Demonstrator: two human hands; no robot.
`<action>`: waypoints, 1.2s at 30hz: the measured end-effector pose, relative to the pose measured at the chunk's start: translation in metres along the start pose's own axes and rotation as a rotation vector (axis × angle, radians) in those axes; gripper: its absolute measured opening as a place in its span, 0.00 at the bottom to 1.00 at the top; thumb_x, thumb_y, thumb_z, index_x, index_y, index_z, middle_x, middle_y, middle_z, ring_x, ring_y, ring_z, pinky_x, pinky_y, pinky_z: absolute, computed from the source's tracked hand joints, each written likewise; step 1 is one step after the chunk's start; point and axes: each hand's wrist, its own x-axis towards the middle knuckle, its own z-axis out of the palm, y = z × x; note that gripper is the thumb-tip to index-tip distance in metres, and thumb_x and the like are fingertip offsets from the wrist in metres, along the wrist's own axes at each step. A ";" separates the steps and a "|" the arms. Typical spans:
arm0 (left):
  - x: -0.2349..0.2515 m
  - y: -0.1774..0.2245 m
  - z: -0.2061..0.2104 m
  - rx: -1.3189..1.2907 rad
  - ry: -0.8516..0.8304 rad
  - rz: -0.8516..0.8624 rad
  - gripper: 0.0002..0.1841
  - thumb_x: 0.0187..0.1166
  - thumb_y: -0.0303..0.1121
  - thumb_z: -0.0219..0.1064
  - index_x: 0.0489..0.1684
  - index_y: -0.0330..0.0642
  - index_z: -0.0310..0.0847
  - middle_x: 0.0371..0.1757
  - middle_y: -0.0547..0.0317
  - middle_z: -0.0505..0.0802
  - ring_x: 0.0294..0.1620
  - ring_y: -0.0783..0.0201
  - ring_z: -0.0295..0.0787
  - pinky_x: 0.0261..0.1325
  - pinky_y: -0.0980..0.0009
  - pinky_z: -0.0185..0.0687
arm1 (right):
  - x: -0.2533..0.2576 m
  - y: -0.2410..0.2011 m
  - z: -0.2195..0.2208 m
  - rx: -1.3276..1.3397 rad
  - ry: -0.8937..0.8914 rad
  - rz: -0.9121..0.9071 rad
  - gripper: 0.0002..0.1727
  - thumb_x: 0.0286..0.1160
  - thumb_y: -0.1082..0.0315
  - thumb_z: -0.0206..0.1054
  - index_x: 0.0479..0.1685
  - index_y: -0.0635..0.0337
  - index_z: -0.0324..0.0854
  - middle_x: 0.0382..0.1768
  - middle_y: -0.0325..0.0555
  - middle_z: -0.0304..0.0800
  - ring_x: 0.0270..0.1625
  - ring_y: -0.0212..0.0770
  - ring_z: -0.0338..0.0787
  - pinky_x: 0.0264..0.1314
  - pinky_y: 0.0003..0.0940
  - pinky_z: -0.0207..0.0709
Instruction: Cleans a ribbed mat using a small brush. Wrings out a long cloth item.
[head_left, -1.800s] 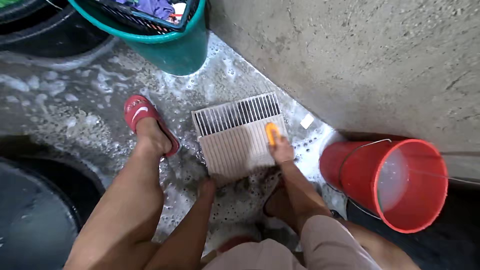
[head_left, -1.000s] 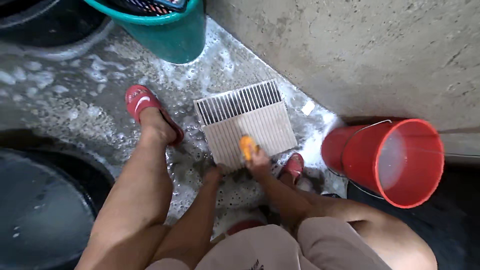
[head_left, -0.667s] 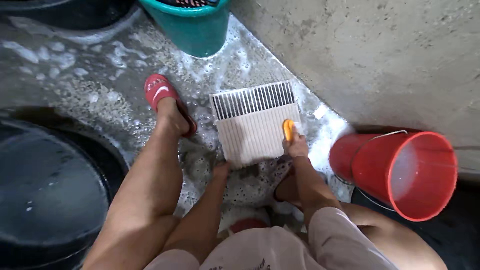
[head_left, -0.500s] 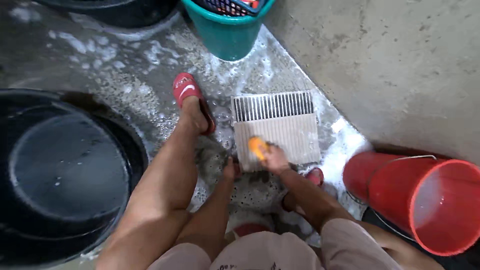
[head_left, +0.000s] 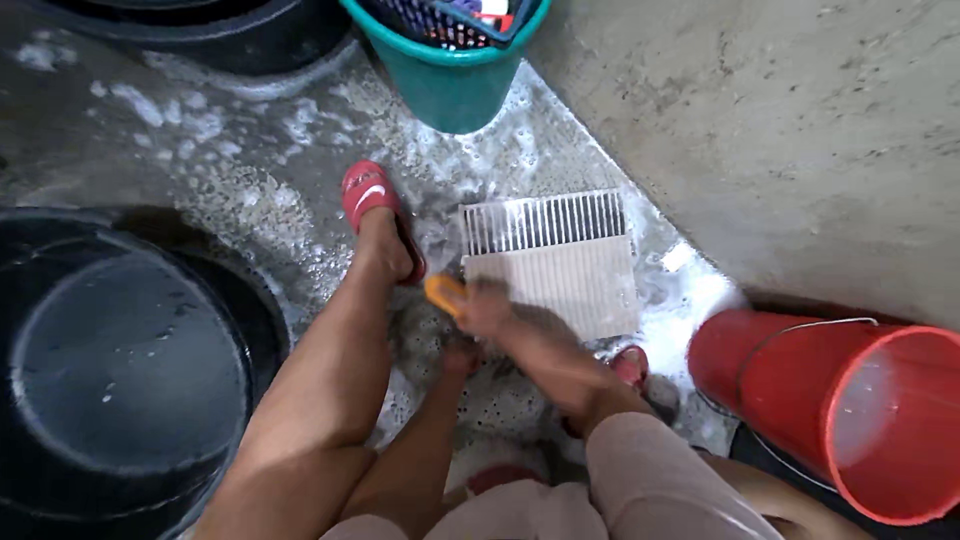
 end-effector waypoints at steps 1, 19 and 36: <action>0.000 0.001 0.001 0.093 0.012 0.033 0.22 0.82 0.43 0.70 0.63 0.34 0.83 0.51 0.42 0.93 0.45 0.53 0.93 0.53 0.55 0.90 | -0.008 0.006 0.005 -0.029 -0.063 -0.071 0.44 0.76 0.55 0.68 0.92 0.14 0.51 0.74 0.70 0.77 0.69 0.74 0.81 0.65 0.73 0.76; -0.118 0.094 0.014 0.202 0.036 0.058 0.22 0.93 0.35 0.54 0.67 0.20 0.75 0.58 0.28 0.86 0.52 0.46 0.87 0.59 0.57 0.83 | -0.086 0.019 0.053 0.198 0.166 0.227 0.38 0.80 0.52 0.64 0.92 0.19 0.56 0.73 0.71 0.78 0.69 0.71 0.83 0.67 0.69 0.77; -0.128 0.089 0.015 -0.333 -0.095 0.006 0.37 0.95 0.53 0.22 0.84 0.28 0.56 0.74 0.29 0.77 0.69 0.45 0.80 0.70 0.52 0.78 | -0.149 0.004 0.089 0.291 0.131 0.119 0.38 0.80 0.57 0.67 0.89 0.14 0.59 0.71 0.67 0.81 0.68 0.71 0.83 0.69 0.73 0.73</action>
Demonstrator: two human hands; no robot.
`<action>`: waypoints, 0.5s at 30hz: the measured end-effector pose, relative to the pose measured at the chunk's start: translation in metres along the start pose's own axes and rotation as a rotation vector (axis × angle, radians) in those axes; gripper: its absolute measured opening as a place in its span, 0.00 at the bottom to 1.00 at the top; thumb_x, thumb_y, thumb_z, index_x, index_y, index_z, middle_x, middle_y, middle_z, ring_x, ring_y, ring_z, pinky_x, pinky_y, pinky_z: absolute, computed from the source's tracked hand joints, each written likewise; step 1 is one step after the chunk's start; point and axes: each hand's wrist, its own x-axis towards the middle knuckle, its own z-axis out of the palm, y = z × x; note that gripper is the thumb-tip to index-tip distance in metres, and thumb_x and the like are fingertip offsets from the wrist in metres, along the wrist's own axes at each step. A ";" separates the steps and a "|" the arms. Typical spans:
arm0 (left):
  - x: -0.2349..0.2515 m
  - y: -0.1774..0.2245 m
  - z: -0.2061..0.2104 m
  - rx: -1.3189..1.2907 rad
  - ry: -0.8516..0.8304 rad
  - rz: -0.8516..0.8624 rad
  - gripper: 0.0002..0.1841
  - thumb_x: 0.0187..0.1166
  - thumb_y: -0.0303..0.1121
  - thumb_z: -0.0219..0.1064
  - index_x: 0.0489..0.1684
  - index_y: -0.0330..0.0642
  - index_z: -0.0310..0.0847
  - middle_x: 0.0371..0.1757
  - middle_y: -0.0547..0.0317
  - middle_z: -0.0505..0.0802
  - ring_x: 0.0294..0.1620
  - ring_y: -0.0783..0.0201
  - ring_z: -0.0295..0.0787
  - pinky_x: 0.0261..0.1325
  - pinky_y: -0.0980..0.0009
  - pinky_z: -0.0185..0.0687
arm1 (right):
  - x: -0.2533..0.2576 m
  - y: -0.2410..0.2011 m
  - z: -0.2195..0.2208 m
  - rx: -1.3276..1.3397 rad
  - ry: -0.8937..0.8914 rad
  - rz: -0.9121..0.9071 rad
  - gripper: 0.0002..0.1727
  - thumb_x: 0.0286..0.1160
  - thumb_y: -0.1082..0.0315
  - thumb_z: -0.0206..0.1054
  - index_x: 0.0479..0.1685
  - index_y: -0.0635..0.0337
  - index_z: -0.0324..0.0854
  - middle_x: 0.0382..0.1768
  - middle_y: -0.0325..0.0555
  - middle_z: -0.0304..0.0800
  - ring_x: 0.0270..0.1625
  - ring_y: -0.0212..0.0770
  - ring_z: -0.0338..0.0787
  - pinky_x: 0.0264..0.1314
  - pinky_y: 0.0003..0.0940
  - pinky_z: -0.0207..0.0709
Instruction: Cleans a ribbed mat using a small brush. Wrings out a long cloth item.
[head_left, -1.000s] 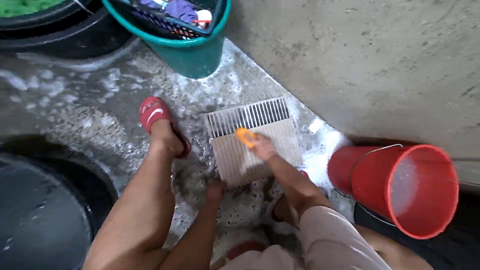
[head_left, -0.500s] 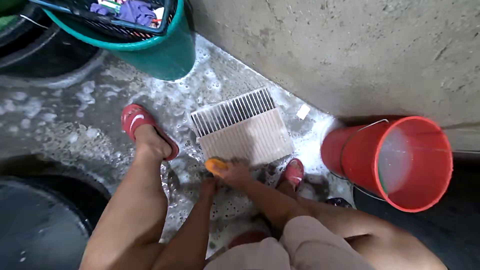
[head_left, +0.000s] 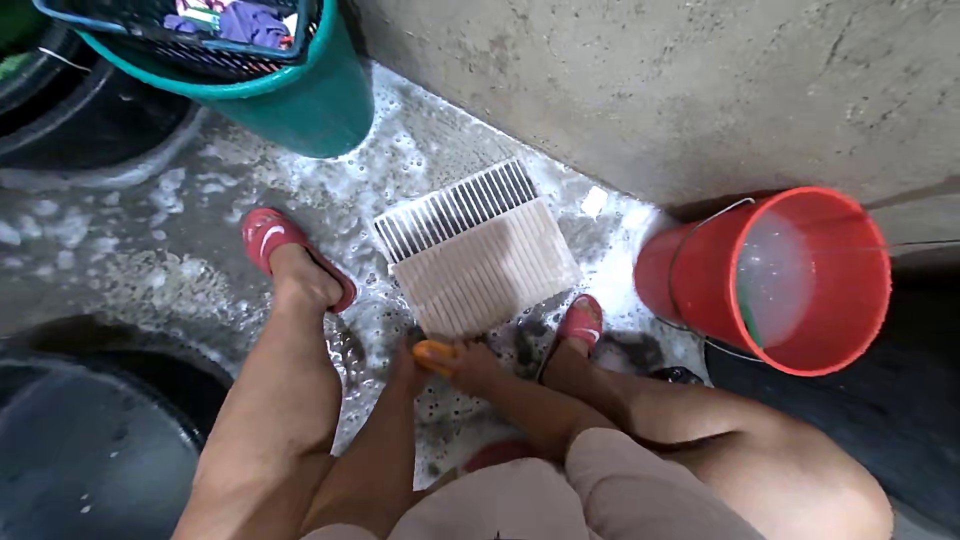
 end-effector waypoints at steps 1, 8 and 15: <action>-0.049 0.041 0.035 0.025 0.082 -0.117 0.35 0.96 0.48 0.20 0.86 0.27 0.54 0.79 0.29 0.74 0.76 0.44 0.76 0.78 0.54 0.70 | -0.003 0.015 -0.008 -0.052 -0.002 -0.023 0.38 0.82 0.58 0.66 0.88 0.12 0.59 0.71 0.67 0.81 0.70 0.72 0.81 0.71 0.75 0.70; 0.093 -0.069 -0.047 0.397 0.043 0.248 0.39 0.75 0.38 0.77 0.83 0.32 0.60 0.58 0.31 0.88 0.49 0.48 0.91 0.51 0.53 0.91 | -0.058 0.184 -0.126 0.037 0.339 0.867 0.46 0.74 0.46 0.72 0.95 0.27 0.53 0.80 0.64 0.74 0.75 0.69 0.80 0.70 0.73 0.74; 0.058 -0.041 -0.005 1.384 0.143 0.475 0.33 0.74 0.28 0.71 0.84 0.42 0.68 0.78 0.35 0.80 0.79 0.36 0.75 0.81 0.41 0.71 | -0.017 0.186 -0.127 1.195 1.052 0.947 0.31 0.70 0.62 0.77 0.69 0.73 0.74 0.57 0.69 0.86 0.57 0.59 0.88 0.61 0.58 0.82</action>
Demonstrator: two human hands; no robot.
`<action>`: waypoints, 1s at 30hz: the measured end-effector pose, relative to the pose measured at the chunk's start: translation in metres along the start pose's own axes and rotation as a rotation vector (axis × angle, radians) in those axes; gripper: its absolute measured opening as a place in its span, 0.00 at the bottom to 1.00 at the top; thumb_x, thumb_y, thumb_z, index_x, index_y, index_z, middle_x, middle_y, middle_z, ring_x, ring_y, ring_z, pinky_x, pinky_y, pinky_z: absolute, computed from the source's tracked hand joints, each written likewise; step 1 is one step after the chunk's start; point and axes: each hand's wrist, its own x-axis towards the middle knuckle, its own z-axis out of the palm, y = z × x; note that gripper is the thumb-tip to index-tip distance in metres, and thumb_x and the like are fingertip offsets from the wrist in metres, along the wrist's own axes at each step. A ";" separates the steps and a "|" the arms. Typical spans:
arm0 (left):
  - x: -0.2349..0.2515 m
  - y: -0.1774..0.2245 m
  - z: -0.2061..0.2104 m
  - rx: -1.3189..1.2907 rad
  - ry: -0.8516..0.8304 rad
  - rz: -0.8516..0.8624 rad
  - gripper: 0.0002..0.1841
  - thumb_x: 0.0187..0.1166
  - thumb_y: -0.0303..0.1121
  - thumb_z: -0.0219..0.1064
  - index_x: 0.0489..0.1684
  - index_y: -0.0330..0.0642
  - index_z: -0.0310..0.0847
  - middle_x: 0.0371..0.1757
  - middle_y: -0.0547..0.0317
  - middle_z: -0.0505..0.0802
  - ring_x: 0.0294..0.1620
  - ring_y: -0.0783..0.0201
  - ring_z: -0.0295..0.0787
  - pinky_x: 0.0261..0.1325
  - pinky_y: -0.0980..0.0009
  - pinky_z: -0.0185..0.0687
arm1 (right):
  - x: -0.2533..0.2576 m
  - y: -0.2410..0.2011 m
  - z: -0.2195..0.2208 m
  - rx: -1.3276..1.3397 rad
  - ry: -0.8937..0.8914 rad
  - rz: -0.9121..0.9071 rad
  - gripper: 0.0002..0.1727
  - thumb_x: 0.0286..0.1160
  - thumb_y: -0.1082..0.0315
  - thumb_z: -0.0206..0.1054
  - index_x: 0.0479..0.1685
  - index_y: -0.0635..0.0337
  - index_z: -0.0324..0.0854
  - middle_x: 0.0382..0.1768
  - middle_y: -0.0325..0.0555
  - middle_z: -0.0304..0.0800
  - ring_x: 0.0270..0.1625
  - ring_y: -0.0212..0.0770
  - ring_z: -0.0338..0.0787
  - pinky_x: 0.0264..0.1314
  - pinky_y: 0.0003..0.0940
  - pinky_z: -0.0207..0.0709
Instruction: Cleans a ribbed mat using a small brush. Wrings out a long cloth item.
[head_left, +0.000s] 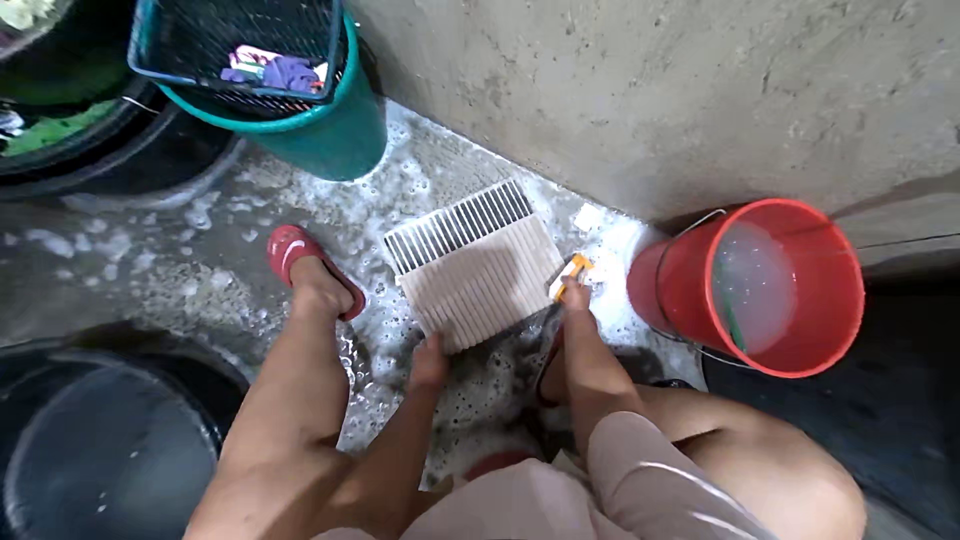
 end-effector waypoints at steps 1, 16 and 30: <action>0.000 0.006 -0.008 0.020 0.032 -0.005 0.28 0.78 0.29 0.67 0.81 0.43 0.72 0.76 0.36 0.81 0.79 0.37 0.76 0.80 0.41 0.72 | -0.001 -0.002 0.000 -0.039 -0.021 0.017 0.33 0.67 0.63 0.79 0.69 0.74 0.75 0.59 0.69 0.86 0.60 0.60 0.88 0.64 0.59 0.82; -0.084 0.030 -0.188 -0.191 0.321 0.416 0.13 0.80 0.40 0.70 0.52 0.43 0.92 0.54 0.50 0.95 0.61 0.53 0.90 0.73 0.45 0.78 | -0.116 -0.177 -0.047 0.813 -0.313 -0.151 0.18 0.80 0.60 0.61 0.66 0.52 0.72 0.52 0.47 0.83 0.50 0.43 0.87 0.47 0.43 0.85; 0.005 -0.050 -0.073 -0.350 0.085 -0.104 0.39 0.79 0.44 0.72 0.87 0.32 0.61 0.82 0.31 0.74 0.82 0.38 0.72 0.84 0.42 0.67 | -0.096 -0.214 0.134 -0.021 -0.362 -0.312 0.35 0.69 0.57 0.75 0.74 0.65 0.69 0.52 0.60 0.87 0.46 0.52 0.89 0.44 0.51 0.85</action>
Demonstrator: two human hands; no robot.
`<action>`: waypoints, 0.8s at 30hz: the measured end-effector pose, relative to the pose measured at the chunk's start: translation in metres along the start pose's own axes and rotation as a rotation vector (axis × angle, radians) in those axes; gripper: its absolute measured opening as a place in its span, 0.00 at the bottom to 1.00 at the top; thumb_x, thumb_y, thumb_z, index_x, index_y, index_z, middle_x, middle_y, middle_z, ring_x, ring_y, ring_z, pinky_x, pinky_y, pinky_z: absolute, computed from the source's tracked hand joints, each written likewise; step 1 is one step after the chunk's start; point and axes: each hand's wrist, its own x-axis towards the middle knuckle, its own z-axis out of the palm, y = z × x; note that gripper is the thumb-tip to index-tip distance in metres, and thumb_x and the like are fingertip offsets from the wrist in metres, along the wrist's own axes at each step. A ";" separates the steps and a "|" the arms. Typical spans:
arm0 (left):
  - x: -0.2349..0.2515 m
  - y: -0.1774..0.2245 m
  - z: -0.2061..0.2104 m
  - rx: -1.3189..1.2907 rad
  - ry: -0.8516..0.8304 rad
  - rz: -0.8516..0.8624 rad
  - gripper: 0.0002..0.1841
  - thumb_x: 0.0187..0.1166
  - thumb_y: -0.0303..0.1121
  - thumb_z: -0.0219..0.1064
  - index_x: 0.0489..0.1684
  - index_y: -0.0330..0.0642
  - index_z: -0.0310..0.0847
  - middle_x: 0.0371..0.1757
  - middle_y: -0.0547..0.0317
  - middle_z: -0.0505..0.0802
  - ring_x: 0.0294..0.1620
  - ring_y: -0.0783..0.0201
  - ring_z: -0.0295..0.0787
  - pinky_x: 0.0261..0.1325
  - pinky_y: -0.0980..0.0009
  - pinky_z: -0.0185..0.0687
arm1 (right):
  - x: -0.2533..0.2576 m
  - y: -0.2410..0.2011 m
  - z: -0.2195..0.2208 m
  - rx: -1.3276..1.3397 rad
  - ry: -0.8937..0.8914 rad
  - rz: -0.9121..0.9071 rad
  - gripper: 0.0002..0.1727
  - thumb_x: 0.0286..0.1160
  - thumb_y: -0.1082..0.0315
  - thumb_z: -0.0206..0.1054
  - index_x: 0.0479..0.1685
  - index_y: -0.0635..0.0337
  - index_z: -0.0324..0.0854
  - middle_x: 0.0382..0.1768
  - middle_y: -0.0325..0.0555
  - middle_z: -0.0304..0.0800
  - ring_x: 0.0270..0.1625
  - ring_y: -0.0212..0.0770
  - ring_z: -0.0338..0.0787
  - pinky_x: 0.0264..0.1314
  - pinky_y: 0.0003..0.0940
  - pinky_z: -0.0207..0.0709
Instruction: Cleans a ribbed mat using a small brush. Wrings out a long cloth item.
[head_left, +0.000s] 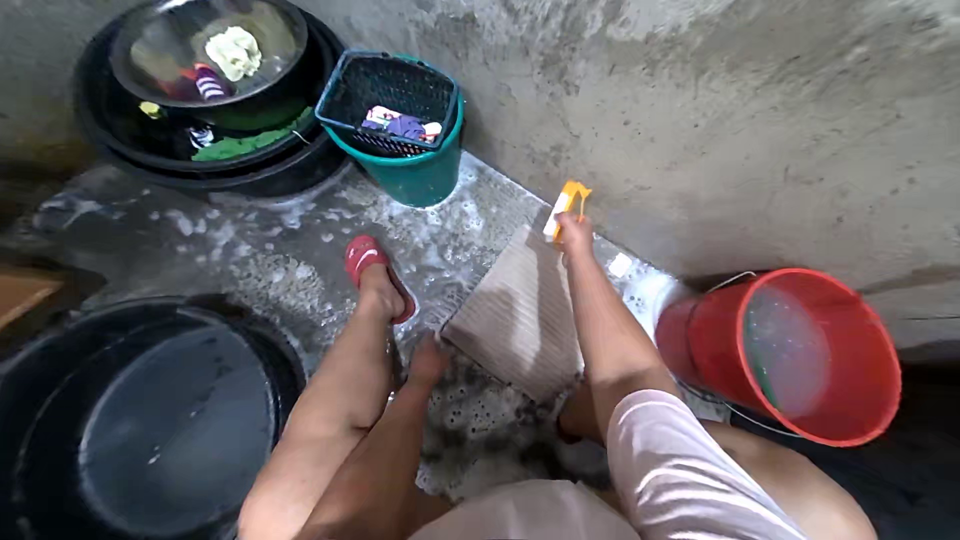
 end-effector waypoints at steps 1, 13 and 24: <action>0.003 -0.001 0.003 0.164 -0.076 -0.007 0.39 0.79 0.45 0.71 0.88 0.36 0.62 0.86 0.33 0.70 0.85 0.37 0.68 0.85 0.40 0.65 | -0.006 0.019 0.013 -0.169 -0.006 -0.002 0.39 0.67 0.59 0.77 0.78 0.64 0.67 0.55 0.63 0.88 0.50 0.56 0.91 0.51 0.56 0.86; 0.011 -0.014 0.060 0.706 -0.321 0.099 0.42 0.84 0.53 0.55 0.95 0.40 0.47 0.96 0.46 0.54 0.97 0.43 0.38 0.92 0.34 0.24 | -0.077 0.165 0.076 -1.402 -1.001 -0.644 0.34 0.89 0.62 0.57 0.92 0.21 0.58 0.82 0.62 0.72 0.80 0.69 0.75 0.78 0.70 0.68; 0.032 0.006 0.038 0.297 0.003 -0.084 0.26 0.84 0.54 0.61 0.65 0.44 0.87 0.69 0.44 0.89 0.76 0.45 0.81 0.80 0.42 0.71 | -0.075 0.165 0.090 -1.181 -0.597 -0.516 0.44 0.78 0.49 0.68 0.95 0.24 0.51 0.79 0.65 0.73 0.74 0.67 0.80 0.71 0.66 0.78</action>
